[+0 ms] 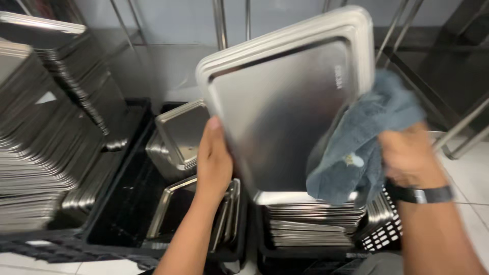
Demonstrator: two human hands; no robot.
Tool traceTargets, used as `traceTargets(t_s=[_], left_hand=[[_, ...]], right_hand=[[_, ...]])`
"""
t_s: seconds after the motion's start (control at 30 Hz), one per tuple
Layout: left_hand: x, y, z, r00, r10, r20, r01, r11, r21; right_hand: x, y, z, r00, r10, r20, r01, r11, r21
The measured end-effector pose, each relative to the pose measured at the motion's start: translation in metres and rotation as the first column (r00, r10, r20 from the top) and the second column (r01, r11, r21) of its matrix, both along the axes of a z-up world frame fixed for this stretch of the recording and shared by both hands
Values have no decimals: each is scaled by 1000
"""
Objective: The person wipes the surface of multiple stainless steel trays with a blue cloth, one at a time, then stacks them in a black crate. The person handles each tray individually, wiping both sides before placing it on the growing stack.
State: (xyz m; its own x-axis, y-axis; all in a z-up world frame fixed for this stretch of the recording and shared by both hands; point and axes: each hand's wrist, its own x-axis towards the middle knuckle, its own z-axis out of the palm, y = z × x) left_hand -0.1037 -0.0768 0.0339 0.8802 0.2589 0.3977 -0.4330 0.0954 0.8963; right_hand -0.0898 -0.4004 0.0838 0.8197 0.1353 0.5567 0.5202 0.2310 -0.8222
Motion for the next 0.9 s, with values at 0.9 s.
traceTargets(t_s=[0.9], left_hand=[[153,3,-113,920,391,21,-246,534,809]], right_hand=[[238,42,-167,792,-362,492,550,73,-832]])
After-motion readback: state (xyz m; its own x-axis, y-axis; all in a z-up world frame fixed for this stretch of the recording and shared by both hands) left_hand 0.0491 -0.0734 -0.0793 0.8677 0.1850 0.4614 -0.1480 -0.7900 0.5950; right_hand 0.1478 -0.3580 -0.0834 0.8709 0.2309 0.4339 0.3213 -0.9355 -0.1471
